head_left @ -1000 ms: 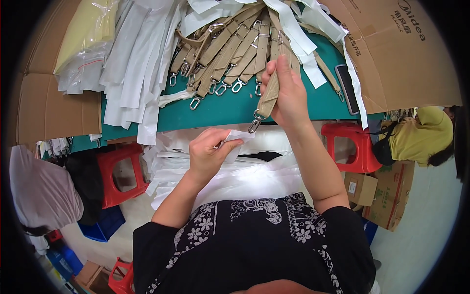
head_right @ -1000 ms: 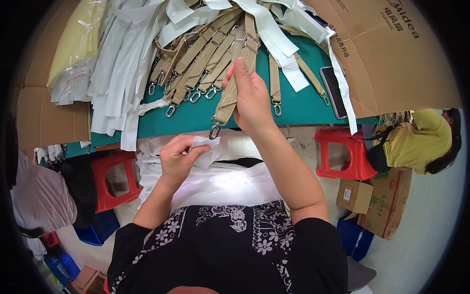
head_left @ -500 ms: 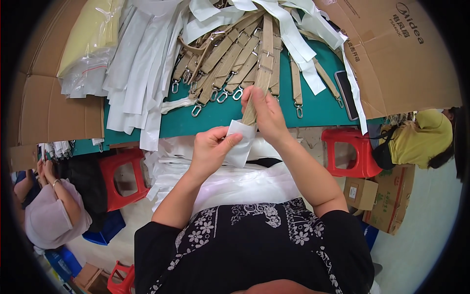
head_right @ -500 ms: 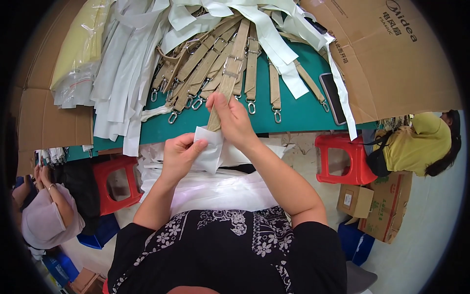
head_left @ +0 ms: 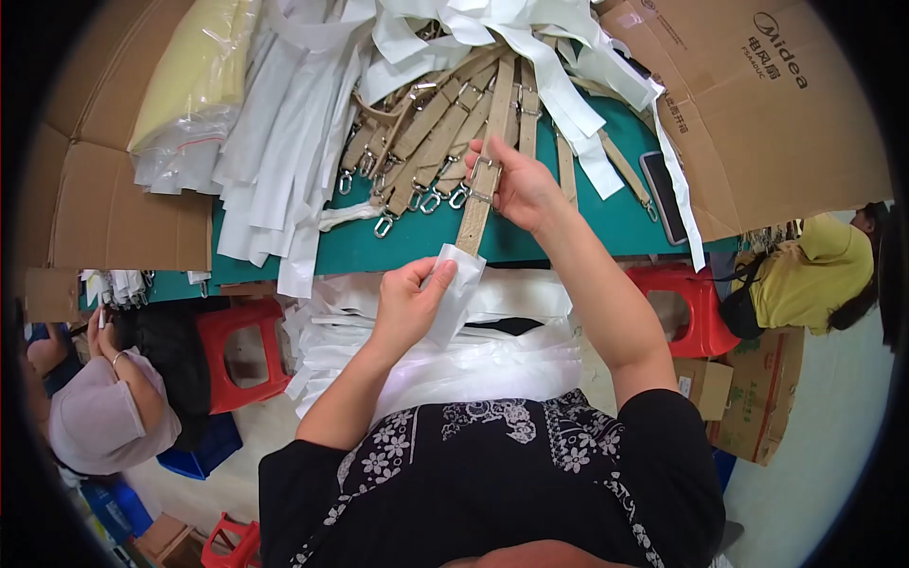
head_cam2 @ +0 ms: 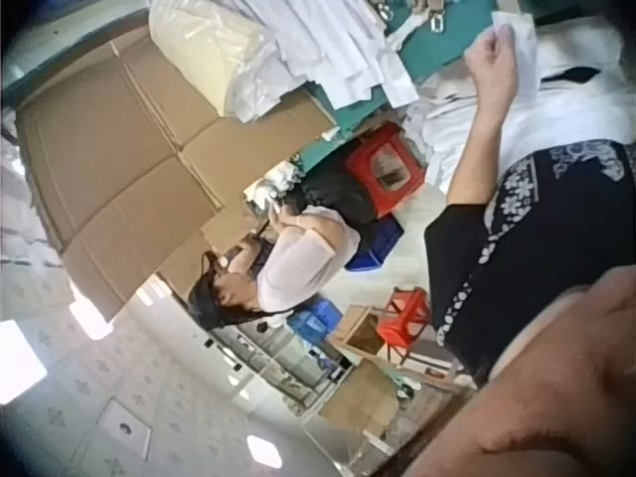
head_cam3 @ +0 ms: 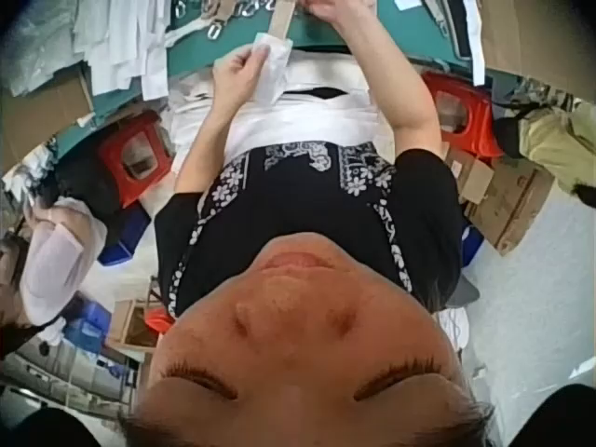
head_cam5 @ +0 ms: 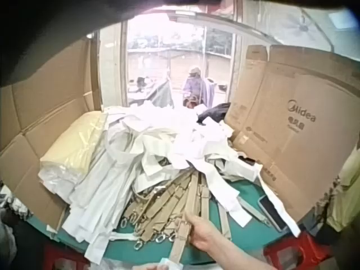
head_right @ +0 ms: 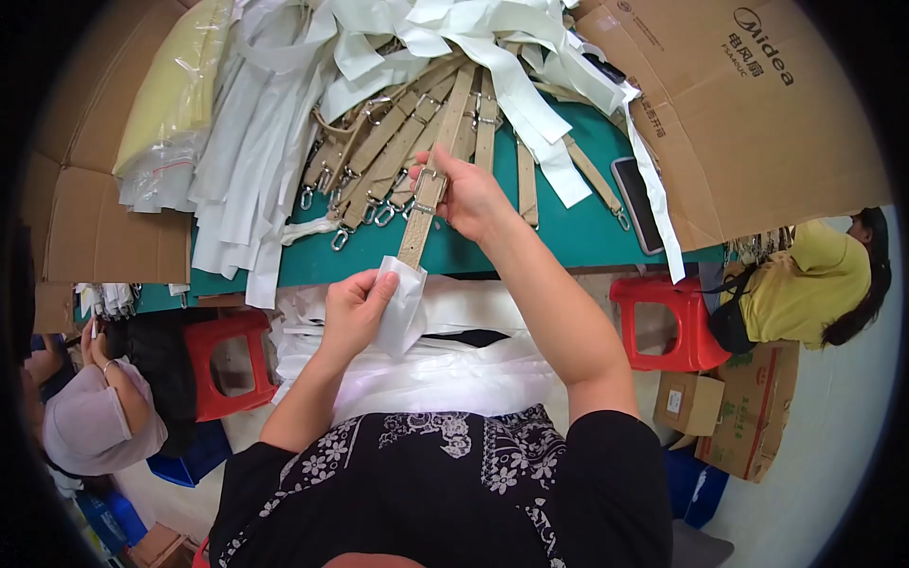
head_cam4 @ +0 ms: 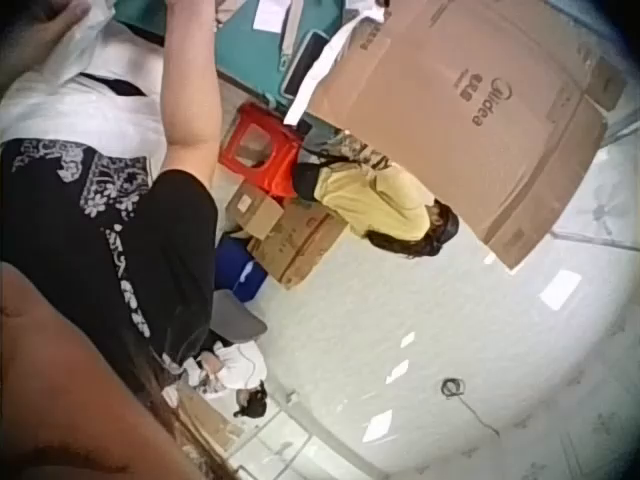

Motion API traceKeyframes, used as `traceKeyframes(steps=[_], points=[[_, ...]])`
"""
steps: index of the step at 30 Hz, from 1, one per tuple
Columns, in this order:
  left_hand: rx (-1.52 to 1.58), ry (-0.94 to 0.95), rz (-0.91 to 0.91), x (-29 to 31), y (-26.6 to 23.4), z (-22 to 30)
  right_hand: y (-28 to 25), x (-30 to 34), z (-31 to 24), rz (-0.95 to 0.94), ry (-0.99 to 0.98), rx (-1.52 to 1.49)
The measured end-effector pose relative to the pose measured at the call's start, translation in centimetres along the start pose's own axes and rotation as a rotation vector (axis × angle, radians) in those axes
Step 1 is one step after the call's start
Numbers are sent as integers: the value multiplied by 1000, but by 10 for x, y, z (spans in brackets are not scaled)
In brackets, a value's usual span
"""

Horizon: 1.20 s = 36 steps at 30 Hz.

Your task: Manually wrap individual belts in protective strips and organize them for shipment.

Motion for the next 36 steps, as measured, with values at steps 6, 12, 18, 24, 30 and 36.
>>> traceKeyframes(steps=[6,12,18,24,30,36], points=[[180,24,157,-3,-9,4,45,36,0,-20,-291,344],[251,83,155,-10,-4,11,50,58,24,-29,-302,508],[283,110,49,-26,-5,9,30,63,39,-101,-152,680],[210,91,55,-17,3,9,14,34,-15,69,-153,350],[251,257,206,-12,-4,33,42,71,17,29,-448,635],[128,390,216,-4,-5,50,52,105,-8,240,-850,561]])
Point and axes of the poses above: each hand's wrist, its own x-axis away from the middle knuckle, its own y-axis out of the palm, z = x × y, the point moved 4 cm from there along -x, towards the middle knuckle, and after that the axes turned 9 degrees about y, right-handed, at the moved point
